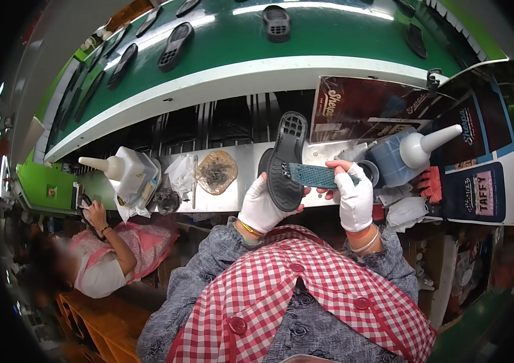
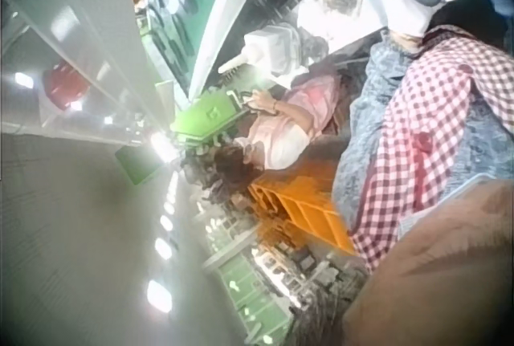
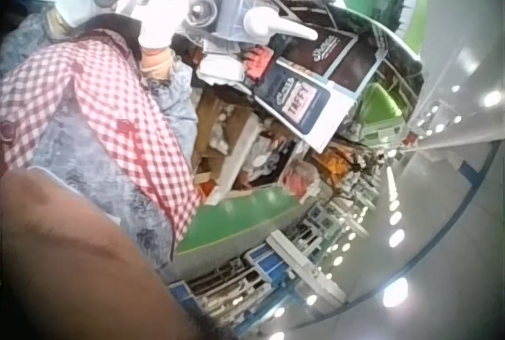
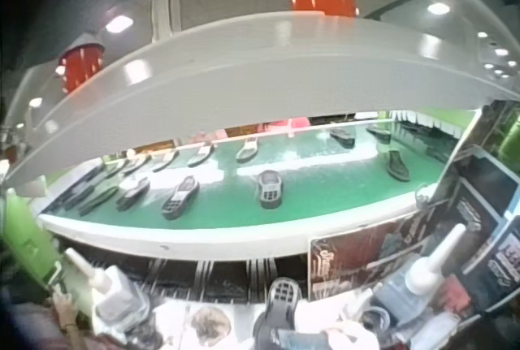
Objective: The recorder uses a scouring pad and a cleaning solution to clean the bottom of shoe soles on a manufacturing line.
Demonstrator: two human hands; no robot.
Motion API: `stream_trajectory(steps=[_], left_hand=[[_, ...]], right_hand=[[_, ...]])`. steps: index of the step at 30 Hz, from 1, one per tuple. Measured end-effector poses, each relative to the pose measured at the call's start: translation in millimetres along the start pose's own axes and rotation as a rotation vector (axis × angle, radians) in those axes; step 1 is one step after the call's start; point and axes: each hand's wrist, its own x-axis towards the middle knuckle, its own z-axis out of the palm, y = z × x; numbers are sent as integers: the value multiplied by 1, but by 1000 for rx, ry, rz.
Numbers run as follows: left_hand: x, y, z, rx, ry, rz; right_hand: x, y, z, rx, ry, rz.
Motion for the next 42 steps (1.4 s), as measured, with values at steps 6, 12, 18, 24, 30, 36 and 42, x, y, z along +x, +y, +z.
stream_trajectory(steps=[6,12,18,24,30,36,42], left_hand=[[-10,2,14,17,-12,75],[-18,4,23,69,6,96],[-21,6,18,154,8,128],[-23,8,21,204,2,127],[-29,10,14,222,-25,75],[-32,12,13,233,-7,45],[-29,16,4,255,-21,62]], right_hand=[[0,3,21,-2,-79,-7],[-2,4,35,-16,-84,7],[3,12,42,-50,-61,-113],[16,8,43,-55,-79,-165],[33,-1,43,-104,-30,-194],[38,-13,40,-93,-72,-101],[18,-1,33,-129,-206,-21]])
